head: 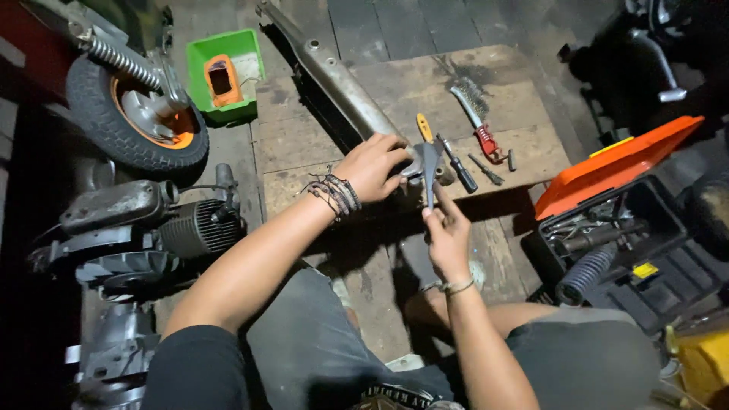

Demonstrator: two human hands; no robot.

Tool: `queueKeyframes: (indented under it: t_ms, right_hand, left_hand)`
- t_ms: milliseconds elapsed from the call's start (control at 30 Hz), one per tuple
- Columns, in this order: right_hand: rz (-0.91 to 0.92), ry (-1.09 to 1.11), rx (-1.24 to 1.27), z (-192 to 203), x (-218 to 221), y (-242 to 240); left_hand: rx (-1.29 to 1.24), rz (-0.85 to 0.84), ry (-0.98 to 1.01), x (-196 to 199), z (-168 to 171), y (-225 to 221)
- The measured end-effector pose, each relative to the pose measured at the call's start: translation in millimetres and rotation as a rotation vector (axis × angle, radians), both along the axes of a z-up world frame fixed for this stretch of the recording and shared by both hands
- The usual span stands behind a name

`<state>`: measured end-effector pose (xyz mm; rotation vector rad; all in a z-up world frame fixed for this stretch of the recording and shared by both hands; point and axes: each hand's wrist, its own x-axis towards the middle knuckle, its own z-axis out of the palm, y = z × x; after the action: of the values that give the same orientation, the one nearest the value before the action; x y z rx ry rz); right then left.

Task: The person sits on the floor and uses a metal file to smooth the surface of a metal part held in their left hand. They repeatedly file the same area while adjusting their grip.

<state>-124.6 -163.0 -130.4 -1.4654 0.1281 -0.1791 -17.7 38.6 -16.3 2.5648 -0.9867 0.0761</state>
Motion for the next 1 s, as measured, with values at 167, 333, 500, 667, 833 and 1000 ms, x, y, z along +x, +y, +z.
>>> queueKeyframes:
  t_ms: [167, 333, 500, 667, 833, 1000]
  right_hand:
    - [0.047, 0.068, 0.07, 30, -25, 3]
    - [0.075, 0.108, 0.158, 27, -33, 0]
    - [0.045, 0.081, 0.104, 21, -20, -3]
    - [0.055, 0.1, 0.075, 23, -30, -4]
    - [0.033, 0.039, 0.054, 23, -17, 8]
    - [0.009, 0.122, -0.018, 50, -43, 12]
  left_hand:
    - [0.045, 0.002, -0.156, -2, -20, -2]
    - [0.11, 0.062, -0.22, 6, -35, -7]
    - [0.145, 0.099, -0.218, -2, -19, -15]
    - [0.105, 0.072, -0.26, -5, -34, -8]
    - [0.109, 0.069, -0.258, -10, -28, -8]
    - [0.1, 0.083, -0.278, -5, -37, -7]
